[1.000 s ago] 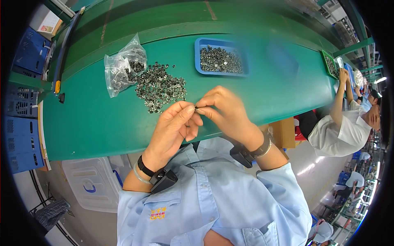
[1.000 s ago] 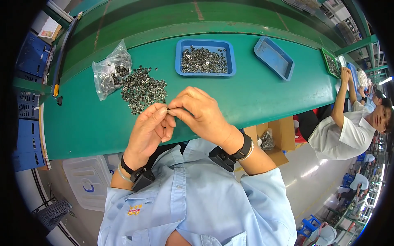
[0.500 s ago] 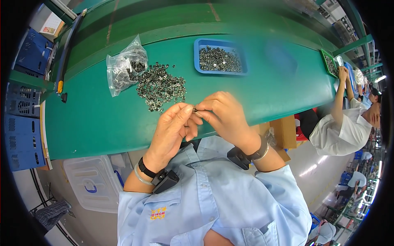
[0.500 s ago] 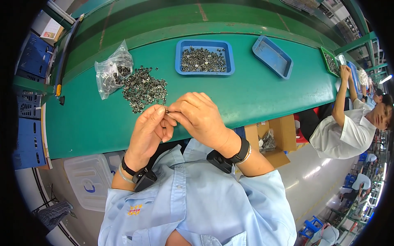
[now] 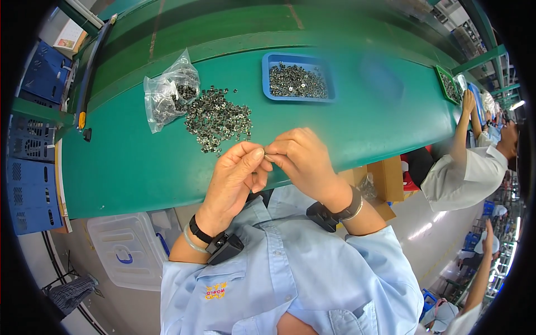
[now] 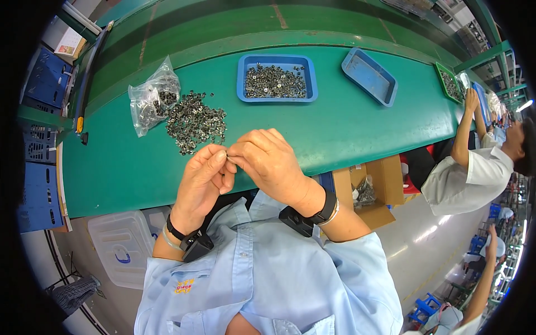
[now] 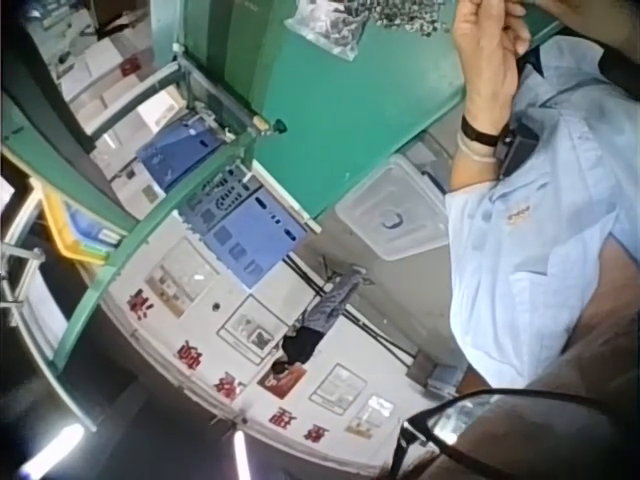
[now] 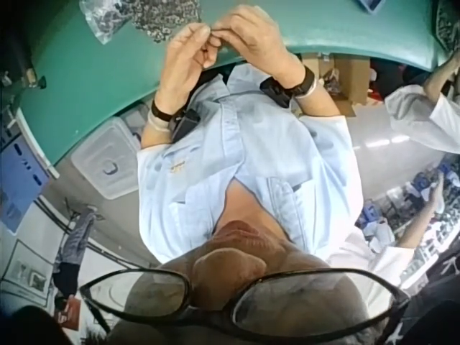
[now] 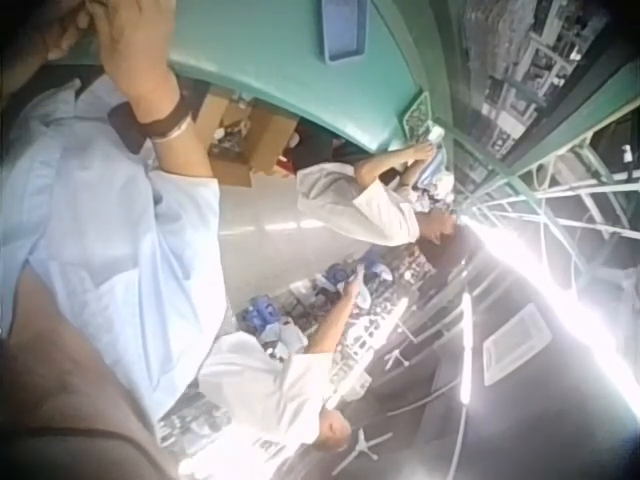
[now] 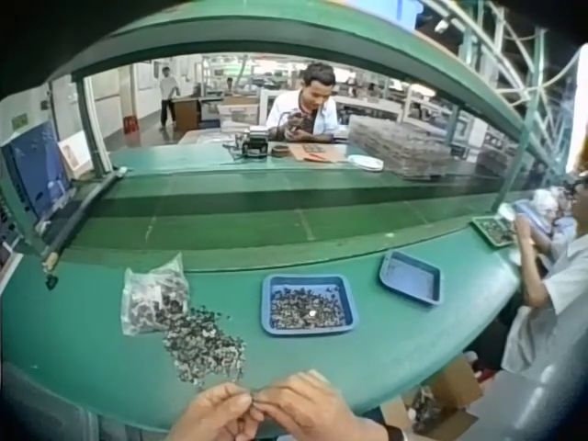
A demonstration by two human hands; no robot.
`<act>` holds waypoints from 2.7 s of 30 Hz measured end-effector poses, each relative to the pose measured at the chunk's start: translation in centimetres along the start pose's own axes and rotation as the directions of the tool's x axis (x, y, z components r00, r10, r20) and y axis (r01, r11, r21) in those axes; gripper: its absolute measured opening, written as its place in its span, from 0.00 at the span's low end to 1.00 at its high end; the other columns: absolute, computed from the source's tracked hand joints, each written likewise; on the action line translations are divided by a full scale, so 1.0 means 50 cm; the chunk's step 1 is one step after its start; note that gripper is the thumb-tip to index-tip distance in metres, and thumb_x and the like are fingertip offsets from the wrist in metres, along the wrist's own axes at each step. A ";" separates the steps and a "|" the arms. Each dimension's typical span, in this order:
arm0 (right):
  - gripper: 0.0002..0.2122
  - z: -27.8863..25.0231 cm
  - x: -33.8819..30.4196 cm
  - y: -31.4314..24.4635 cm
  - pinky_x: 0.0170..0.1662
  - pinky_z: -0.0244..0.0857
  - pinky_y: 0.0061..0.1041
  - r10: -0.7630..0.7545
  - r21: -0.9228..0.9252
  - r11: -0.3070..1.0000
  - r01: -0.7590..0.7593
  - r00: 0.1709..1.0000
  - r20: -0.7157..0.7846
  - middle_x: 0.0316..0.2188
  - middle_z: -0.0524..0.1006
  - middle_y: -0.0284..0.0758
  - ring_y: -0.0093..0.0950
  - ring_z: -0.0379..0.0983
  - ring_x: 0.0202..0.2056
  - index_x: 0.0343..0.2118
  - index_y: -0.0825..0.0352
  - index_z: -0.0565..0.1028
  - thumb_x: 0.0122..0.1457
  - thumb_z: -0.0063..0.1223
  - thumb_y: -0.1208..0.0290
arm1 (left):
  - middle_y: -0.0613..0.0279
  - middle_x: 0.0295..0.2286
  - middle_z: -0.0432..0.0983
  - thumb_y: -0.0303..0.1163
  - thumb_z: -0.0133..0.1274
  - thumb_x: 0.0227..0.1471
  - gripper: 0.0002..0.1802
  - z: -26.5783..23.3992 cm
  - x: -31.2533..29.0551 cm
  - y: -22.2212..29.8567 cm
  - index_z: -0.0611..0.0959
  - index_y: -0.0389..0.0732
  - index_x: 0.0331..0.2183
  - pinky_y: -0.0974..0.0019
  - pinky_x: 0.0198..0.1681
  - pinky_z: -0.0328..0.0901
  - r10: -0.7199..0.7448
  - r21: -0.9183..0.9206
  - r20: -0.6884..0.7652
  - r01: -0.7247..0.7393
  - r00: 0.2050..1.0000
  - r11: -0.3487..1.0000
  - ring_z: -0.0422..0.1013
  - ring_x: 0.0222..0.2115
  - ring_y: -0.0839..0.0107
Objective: The person picks up small metal components from the table, inspects them by hand, and places them into a blue tray. Then, the person picks up a green tray of components, inspects several more, and sets the tray back down.
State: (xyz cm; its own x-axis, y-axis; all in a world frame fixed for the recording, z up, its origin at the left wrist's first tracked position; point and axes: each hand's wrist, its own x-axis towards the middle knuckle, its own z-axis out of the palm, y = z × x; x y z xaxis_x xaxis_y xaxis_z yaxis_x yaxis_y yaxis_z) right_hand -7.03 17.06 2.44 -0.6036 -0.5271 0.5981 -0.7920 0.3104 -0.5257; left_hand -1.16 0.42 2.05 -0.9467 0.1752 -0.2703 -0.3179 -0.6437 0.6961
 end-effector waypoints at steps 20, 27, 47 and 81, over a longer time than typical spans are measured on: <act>0.09 -0.004 -0.014 -0.004 0.34 0.64 0.27 0.026 0.059 0.998 -0.024 0.999 -0.028 0.29 0.75 0.31 0.31 0.71 0.32 0.32 0.63 0.75 0.47 0.61 0.77 | 0.63 0.22 0.74 0.34 0.50 0.58 0.07 0.005 -0.001 0.001 0.74 0.40 0.34 0.73 0.18 0.57 0.037 0.109 0.011 -0.038 0.999 0.993 0.66 0.17 0.76; 0.08 0.003 -0.025 -0.008 0.35 0.66 0.26 0.142 0.286 0.951 -0.118 0.988 -0.067 0.29 0.75 0.32 0.30 0.72 0.32 0.31 0.64 0.75 0.47 0.61 0.78 | 0.61 0.23 0.73 0.36 0.46 0.60 0.09 0.010 -0.006 -0.009 0.73 0.40 0.33 0.72 0.18 0.56 -0.016 -0.182 0.147 0.043 0.989 0.982 0.66 0.17 0.75; 0.07 0.006 -0.022 0.000 0.30 0.67 0.24 0.093 0.218 0.972 -0.089 0.996 -0.010 0.27 0.75 0.33 0.27 0.72 0.29 0.29 0.65 0.75 0.47 0.62 0.79 | 0.63 0.18 0.70 0.35 0.49 0.58 0.09 0.006 -0.002 0.006 0.70 0.41 0.32 0.71 0.17 0.57 -0.008 0.084 0.088 0.001 0.996 0.996 0.65 0.16 0.74; 0.06 -0.006 -0.013 0.023 0.32 0.67 0.26 0.099 0.301 0.950 -0.084 0.994 -0.034 0.27 0.75 0.33 0.30 0.72 0.30 0.29 0.65 0.74 0.50 0.60 0.78 | 0.65 0.21 0.68 0.38 0.43 0.61 0.10 0.017 0.001 -0.009 0.71 0.41 0.38 0.73 0.18 0.57 -0.021 -0.032 0.076 0.023 0.997 0.999 0.64 0.18 0.76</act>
State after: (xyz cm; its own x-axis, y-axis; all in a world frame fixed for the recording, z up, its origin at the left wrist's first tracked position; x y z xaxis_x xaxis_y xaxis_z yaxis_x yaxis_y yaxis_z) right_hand -7.58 17.97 1.62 -0.6819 -0.4666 0.5633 -0.6739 0.1013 -0.7319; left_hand -1.11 1.33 2.28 -0.9411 0.2446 -0.2335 -0.3380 -0.6629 0.6681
